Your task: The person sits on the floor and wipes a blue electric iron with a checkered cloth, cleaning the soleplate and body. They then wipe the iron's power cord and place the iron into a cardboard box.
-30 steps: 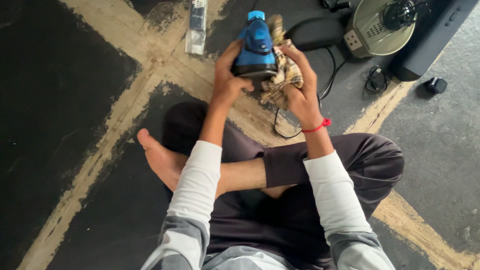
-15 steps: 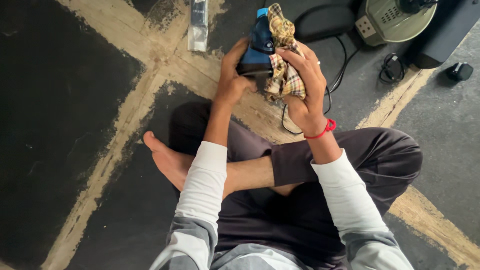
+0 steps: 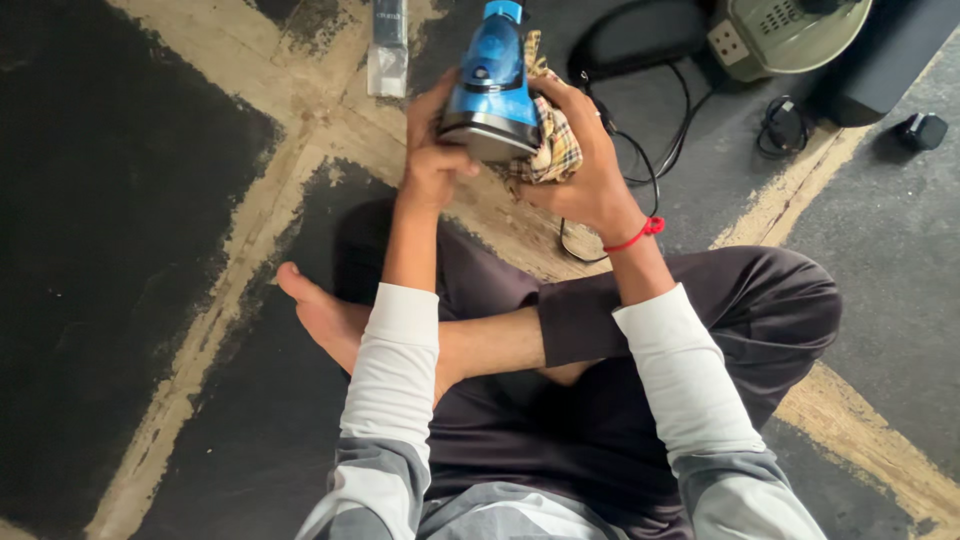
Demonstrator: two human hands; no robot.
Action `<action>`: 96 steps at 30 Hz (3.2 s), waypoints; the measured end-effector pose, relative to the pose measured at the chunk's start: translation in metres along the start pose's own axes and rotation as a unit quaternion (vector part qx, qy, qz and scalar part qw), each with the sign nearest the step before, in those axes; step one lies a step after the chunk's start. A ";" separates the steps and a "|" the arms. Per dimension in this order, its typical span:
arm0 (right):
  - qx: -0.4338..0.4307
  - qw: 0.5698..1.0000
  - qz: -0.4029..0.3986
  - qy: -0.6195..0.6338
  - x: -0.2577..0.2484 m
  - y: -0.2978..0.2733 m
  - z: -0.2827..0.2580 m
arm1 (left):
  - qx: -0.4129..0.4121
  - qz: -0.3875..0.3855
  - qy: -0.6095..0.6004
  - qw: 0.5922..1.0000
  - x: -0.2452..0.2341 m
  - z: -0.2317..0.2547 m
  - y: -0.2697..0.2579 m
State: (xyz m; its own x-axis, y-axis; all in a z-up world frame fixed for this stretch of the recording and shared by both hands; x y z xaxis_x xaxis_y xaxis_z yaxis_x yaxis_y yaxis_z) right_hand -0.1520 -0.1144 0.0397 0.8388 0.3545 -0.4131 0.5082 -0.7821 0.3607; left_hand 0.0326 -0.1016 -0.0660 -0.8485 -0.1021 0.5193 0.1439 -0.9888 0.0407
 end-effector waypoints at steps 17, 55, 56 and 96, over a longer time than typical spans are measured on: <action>0.077 0.985 0.066 0.139 -0.020 -0.004 0.019 | -0.013 0.071 -0.229 0.971 -0.072 -0.031 -0.004; 0.038 0.982 0.147 0.110 -0.014 -0.020 0.002 | -0.070 0.032 0.133 0.988 0.036 0.007 0.008; 0.026 0.984 0.153 0.088 -0.016 -0.020 -0.004 | -0.058 0.033 0.147 0.987 0.034 0.006 0.009; 0.181 0.878 0.264 0.356 -0.056 -0.069 0.036 | 0.142 0.237 0.336 0.901 0.000 0.006 -0.012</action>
State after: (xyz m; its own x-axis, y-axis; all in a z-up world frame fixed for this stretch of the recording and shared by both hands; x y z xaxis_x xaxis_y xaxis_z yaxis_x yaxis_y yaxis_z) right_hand -0.2411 -0.0988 0.0079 0.9137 0.0237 0.4057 0.0255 -0.9997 0.0012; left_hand 0.0335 -0.0892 -0.0614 -0.7609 -0.6421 -0.0941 0.6139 -0.7592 0.2162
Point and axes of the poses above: each hand's wrist, its own y-axis towards the middle knuckle, its own x-axis out of the palm, z = x × y, the point moved 9 cm from there along y, towards the middle knuckle
